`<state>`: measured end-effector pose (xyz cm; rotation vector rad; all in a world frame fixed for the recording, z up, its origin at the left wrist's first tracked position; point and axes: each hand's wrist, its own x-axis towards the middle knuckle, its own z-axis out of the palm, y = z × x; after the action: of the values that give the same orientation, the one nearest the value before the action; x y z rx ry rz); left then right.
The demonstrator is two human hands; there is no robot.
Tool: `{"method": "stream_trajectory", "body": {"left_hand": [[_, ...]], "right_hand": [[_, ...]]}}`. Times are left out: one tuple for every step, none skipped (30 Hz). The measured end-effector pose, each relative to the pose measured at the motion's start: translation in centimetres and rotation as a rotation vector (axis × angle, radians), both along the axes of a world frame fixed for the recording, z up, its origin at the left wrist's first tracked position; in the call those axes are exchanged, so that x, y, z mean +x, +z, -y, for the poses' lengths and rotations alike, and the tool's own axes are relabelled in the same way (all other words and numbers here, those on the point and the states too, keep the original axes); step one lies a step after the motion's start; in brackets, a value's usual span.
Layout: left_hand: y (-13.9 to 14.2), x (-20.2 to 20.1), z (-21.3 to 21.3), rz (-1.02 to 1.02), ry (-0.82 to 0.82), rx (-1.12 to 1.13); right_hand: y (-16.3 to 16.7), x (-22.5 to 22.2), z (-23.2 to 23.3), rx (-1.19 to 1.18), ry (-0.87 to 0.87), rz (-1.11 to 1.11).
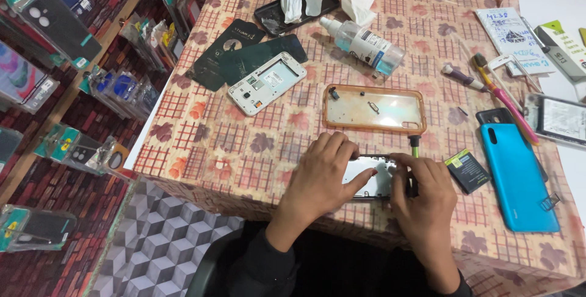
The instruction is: The person uses a screwdriver to remove screws from a smartphone's internal metal shield, then lifts and removes the shield to expose the motherboard. The person places the removed shield on the table and continues to manipulate the phone's internal components.
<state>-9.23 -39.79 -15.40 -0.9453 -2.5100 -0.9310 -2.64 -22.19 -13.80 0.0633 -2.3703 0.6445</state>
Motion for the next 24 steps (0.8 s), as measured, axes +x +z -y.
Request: {"method": "stream_trajectory", "body": {"left_hand": [[0.0,0.1,-0.1,-0.048,0.009,0.028],[-0.1,0.2,-0.1,-0.069,0.015,0.035],[-0.2,0.2,-0.1,-0.091,0.021,0.041],[-0.3,0.2,-0.2,-0.113,0.026,0.047],[-0.4,0.2,-0.2,-0.111,0.029,0.040],[-0.5,0.2,-0.2,-0.110,0.032,0.032],[-0.7,0.1,-0.3,-0.108,0.034,0.025],[-0.8,0.0,-0.3,-0.099,0.036,0.020],[-1.0,0.0,-0.3,-0.091,0.038,0.015],[-1.1,-0.1,-0.3,-0.081,0.039,0.011],[-1.2,-0.1,-0.3,-0.064,0.039,0.000],[-1.3,-0.2,-0.3,-0.046,0.038,-0.011],[-1.3,-0.2,-0.3,-0.029,0.038,-0.023],[-1.4,-0.2,-0.3,-0.042,0.041,-0.008],[-1.3,-0.1,-0.2,-0.055,0.044,0.005],[-1.3,-0.1,-0.2,-0.068,0.049,0.019],[-1.2,-0.1,-0.2,-0.067,0.050,0.010],[-1.1,-0.1,-0.1,-0.066,0.051,0.002],[-1.0,-0.1,-0.1,-0.065,0.050,-0.007],[-0.8,-0.1,-0.1,-0.054,0.052,0.003],[-0.7,0.0,0.0,-0.043,0.053,0.013],[-0.6,0.0,0.0,-0.032,0.054,0.024],[-0.5,0.1,0.1,-0.020,0.050,0.033],[-0.3,0.2,0.1,-0.008,0.047,0.042]], "right_hand": [[-0.1,-0.1,0.0,0.060,-0.014,-0.043],[-0.2,-0.1,0.0,0.064,-0.025,-0.024],[-0.2,-0.2,0.0,0.069,-0.036,-0.006],[-0.3,-0.2,-0.1,0.074,-0.047,0.013],[-0.3,-0.1,-0.2,0.065,-0.021,0.011],[-0.2,-0.1,-0.3,0.057,0.003,0.009],[-0.2,-0.1,-0.4,0.050,0.028,0.007],[-0.1,0.0,-0.5,0.021,0.036,0.025],[-0.1,0.1,-0.6,-0.007,0.045,0.044],[0.0,0.1,-0.7,-0.035,0.052,0.063],[0.1,0.2,-0.7,-0.060,0.051,0.078],[0.2,0.2,-0.7,-0.085,0.050,0.094],[0.3,0.3,-0.7,-0.111,0.049,0.109],[0.4,0.3,-0.7,-0.143,0.062,0.122],[0.4,0.4,-0.7,-0.177,0.076,0.134],[0.5,0.4,-0.7,-0.209,0.091,0.147],[0.6,0.4,-0.7,-0.287,0.097,0.187],[0.6,0.4,-0.8,-0.364,0.102,0.228],[0.6,0.5,-0.8,-0.442,0.106,0.269],[0.6,0.5,-0.9,-0.448,0.123,0.261],[0.5,0.5,-1.0,-0.454,0.139,0.253],[0.3,0.5,-1.1,-0.459,0.155,0.245],[0.2,0.4,-1.2,-0.481,0.155,0.250],[0.0,0.4,-1.2,-0.504,0.157,0.254]]}}
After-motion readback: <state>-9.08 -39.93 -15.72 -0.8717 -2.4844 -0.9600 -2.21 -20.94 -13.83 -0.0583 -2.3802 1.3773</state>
